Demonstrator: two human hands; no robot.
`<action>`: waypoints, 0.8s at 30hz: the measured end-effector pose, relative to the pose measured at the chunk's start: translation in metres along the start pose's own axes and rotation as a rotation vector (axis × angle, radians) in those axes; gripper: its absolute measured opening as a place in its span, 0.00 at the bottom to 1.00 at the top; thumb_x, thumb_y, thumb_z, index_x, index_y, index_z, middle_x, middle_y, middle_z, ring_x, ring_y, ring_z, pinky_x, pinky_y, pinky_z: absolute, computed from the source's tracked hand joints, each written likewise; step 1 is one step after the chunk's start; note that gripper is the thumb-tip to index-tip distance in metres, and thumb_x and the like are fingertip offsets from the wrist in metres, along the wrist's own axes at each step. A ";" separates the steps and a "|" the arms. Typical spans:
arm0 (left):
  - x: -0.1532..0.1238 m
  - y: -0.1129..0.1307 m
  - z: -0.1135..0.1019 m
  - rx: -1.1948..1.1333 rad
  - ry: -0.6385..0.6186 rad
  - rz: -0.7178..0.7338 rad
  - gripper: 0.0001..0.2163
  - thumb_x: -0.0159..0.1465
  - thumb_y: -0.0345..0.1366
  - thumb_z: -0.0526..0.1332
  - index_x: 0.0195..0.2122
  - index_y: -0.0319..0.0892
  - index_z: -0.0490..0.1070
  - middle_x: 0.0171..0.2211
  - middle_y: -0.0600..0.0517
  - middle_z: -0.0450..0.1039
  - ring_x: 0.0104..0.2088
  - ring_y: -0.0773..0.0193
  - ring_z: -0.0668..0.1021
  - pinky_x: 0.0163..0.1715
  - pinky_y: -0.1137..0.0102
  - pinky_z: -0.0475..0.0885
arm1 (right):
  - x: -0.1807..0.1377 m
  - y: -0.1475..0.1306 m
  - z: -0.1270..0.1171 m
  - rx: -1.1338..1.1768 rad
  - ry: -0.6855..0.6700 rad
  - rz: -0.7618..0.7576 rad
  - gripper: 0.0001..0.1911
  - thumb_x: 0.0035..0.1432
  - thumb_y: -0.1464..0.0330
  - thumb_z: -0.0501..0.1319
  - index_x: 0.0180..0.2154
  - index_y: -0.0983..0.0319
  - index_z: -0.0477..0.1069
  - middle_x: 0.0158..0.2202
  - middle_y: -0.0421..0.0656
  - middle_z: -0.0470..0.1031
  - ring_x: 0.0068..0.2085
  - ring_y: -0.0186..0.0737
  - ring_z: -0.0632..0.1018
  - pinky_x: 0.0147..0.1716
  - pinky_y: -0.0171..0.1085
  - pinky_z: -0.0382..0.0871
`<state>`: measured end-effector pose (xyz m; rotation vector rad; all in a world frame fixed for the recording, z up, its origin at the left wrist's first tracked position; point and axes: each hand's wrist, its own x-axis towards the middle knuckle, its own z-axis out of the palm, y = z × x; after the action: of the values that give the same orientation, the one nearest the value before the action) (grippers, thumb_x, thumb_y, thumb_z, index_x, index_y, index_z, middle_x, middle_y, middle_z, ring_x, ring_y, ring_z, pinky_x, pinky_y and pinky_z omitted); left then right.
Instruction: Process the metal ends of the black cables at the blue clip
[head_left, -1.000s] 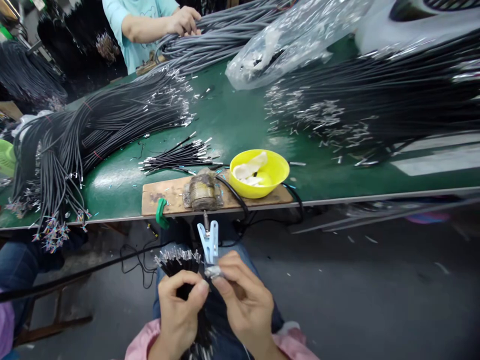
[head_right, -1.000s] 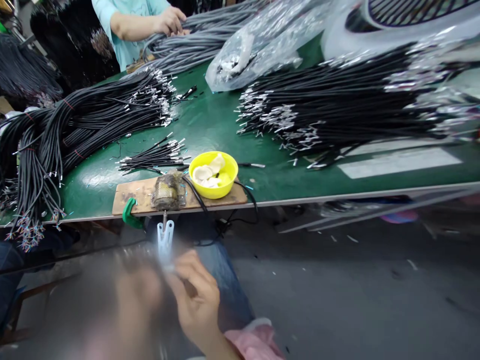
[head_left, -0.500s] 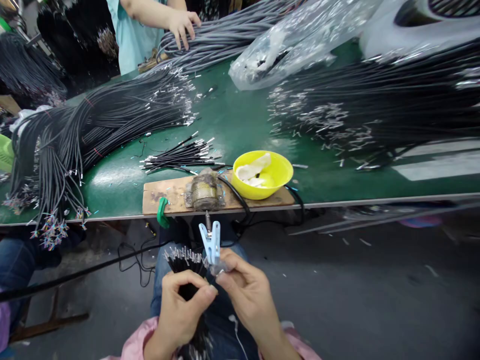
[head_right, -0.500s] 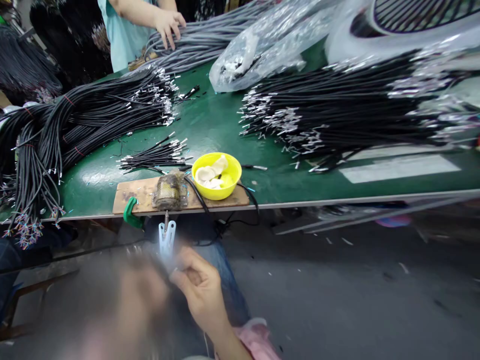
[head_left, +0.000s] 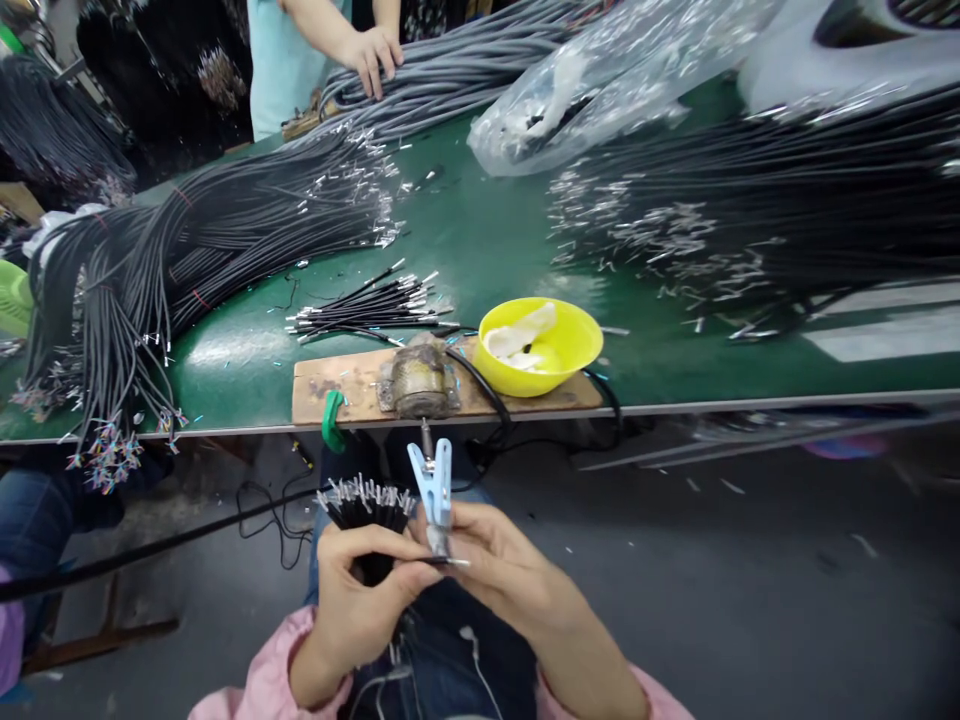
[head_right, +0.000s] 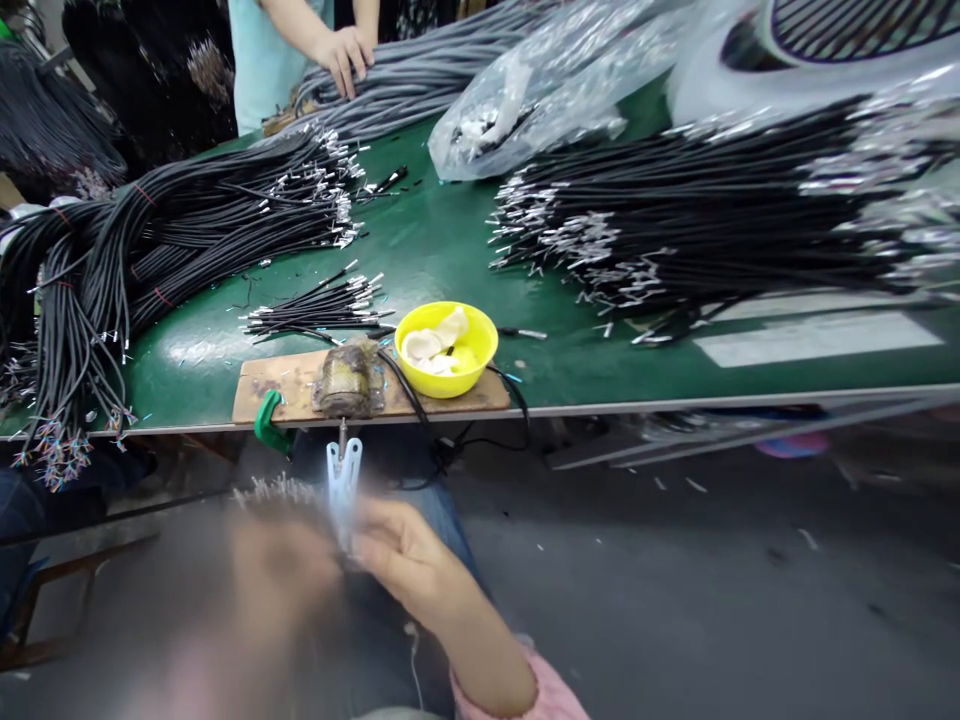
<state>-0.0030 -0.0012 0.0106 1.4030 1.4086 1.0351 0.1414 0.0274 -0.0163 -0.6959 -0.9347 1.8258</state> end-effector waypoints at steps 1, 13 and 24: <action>0.001 0.000 -0.001 -0.003 -0.001 0.011 0.02 0.52 0.32 0.68 0.24 0.41 0.80 0.22 0.50 0.80 0.23 0.61 0.79 0.30 0.69 0.73 | 0.002 -0.002 -0.002 0.029 -0.006 0.083 0.18 0.43 0.53 0.69 0.24 0.62 0.75 0.20 0.41 0.69 0.23 0.35 0.70 0.21 0.34 0.64; 0.003 0.007 -0.004 0.076 0.115 0.200 0.02 0.52 0.28 0.68 0.25 0.41 0.79 0.21 0.52 0.80 0.22 0.64 0.79 0.27 0.72 0.73 | 0.037 -0.007 0.012 0.350 0.144 0.003 0.15 0.44 0.55 0.69 0.29 0.59 0.79 0.24 0.40 0.77 0.25 0.34 0.74 0.28 0.32 0.69; 0.004 0.012 -0.001 0.157 0.128 0.169 0.04 0.52 0.26 0.66 0.23 0.40 0.78 0.20 0.53 0.79 0.20 0.65 0.78 0.26 0.73 0.73 | 0.028 0.029 -0.010 0.389 0.169 0.099 0.20 0.51 0.49 0.61 0.35 0.58 0.78 0.32 0.44 0.80 0.33 0.41 0.78 0.35 0.39 0.70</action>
<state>-0.0004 0.0032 0.0218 1.6168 1.5113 1.1596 0.1240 0.0484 -0.0477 -0.6458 -0.4221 1.9278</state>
